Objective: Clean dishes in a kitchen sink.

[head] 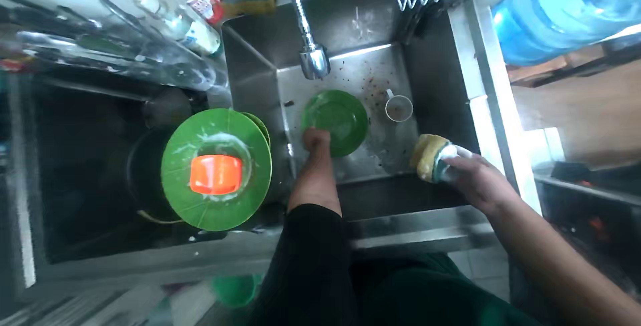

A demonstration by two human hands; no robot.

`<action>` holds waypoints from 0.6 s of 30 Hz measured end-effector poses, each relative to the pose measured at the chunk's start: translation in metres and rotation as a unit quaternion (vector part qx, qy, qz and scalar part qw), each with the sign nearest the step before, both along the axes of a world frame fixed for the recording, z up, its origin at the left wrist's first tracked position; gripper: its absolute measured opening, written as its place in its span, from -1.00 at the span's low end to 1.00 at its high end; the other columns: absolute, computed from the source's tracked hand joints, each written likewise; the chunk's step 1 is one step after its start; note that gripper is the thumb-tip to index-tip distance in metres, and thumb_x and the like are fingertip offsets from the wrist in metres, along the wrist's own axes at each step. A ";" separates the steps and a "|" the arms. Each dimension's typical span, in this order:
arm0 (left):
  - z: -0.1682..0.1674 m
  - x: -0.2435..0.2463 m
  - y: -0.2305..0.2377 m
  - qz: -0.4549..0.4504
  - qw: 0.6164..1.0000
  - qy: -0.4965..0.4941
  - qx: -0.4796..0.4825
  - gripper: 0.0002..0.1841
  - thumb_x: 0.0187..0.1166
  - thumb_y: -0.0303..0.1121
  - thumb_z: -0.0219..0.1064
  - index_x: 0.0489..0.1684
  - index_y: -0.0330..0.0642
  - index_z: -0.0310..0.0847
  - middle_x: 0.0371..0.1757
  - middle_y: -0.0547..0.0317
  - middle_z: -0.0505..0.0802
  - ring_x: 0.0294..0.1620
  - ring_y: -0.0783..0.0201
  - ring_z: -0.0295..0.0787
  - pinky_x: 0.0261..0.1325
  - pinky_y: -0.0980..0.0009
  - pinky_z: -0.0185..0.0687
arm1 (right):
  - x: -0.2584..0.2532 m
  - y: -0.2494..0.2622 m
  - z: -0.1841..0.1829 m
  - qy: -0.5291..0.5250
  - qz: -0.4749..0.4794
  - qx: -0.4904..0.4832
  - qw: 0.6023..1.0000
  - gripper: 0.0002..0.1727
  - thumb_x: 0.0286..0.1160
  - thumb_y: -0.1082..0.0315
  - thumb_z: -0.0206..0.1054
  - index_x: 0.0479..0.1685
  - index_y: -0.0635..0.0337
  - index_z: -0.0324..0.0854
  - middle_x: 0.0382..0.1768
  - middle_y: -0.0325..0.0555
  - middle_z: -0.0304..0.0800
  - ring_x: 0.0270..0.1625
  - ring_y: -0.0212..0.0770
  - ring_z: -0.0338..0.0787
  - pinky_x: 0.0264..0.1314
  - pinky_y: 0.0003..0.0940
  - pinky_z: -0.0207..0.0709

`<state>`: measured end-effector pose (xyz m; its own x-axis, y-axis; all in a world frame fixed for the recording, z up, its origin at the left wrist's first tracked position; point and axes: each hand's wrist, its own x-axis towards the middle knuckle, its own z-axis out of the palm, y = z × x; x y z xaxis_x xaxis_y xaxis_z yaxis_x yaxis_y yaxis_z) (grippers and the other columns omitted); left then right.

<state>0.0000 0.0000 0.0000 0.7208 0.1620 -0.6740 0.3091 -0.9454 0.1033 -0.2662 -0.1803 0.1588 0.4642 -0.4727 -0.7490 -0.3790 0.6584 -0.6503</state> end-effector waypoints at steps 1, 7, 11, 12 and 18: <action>0.002 0.011 -0.003 -0.017 1.000 0.003 0.025 -0.43 0.51 -0.11 0.45 0.40 -0.32 0.60 0.43 -0.33 0.69 0.47 -0.23 0.63 0.40 -0.21 0.57 | -0.001 0.001 -0.002 0.001 0.001 -0.002 1.000 -0.76 0.62 0.56 0.12 0.14 0.32 0.59 -0.21 -0.12 0.84 -0.23 -0.31 0.85 -0.09 -0.39 0.79; -0.022 0.049 0.001 -0.040 0.993 0.018 0.110 -0.33 0.47 -0.07 0.49 0.40 -0.45 0.53 0.50 -0.40 0.60 0.57 -0.27 0.50 0.47 -0.28 0.46 | -0.008 0.006 -0.011 0.015 -0.002 -0.006 1.000 -0.74 0.57 0.56 0.12 0.13 0.30 0.60 -0.22 -0.16 0.85 -0.24 -0.36 0.84 -0.11 -0.43 0.78; -0.029 0.044 0.005 -0.042 0.993 0.039 0.107 -0.38 0.50 -0.11 0.47 0.38 -0.45 0.54 0.48 -0.38 0.63 0.51 -0.23 0.59 0.42 -0.18 0.56 | -0.011 0.010 -0.011 0.029 -0.011 -0.004 1.000 -0.73 0.56 0.57 0.10 0.13 0.29 0.59 -0.23 -0.20 0.85 -0.25 -0.39 0.84 -0.11 -0.45 0.78; -0.031 0.042 0.006 -0.045 0.992 0.037 0.109 -0.36 0.49 -0.11 0.49 0.40 -0.45 0.53 0.48 -0.38 0.63 0.50 -0.23 0.59 0.41 -0.17 0.57 | -0.012 0.011 -0.011 0.028 -0.012 -0.003 1.000 -0.73 0.56 0.57 0.10 0.13 0.29 0.59 -0.22 -0.20 0.85 -0.24 -0.39 0.84 -0.10 -0.45 0.78; -0.037 0.032 0.014 -0.062 0.993 0.032 0.092 -0.38 0.53 -0.16 0.47 0.37 -0.55 0.52 0.48 -0.42 0.61 0.53 -0.23 0.57 0.48 -0.10 0.55 | -0.010 0.011 -0.012 0.013 -0.017 -0.005 1.000 -0.74 0.52 0.58 0.11 0.10 0.31 0.60 -0.23 -0.17 0.86 -0.23 -0.35 0.86 -0.08 -0.42 0.80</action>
<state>0.0321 0.0136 -0.0371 0.6990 0.1999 -0.6866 0.1901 -0.9775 -0.0911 -0.2760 -0.1691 0.1463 0.4286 -0.4957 -0.7554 -0.3724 0.6648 -0.6476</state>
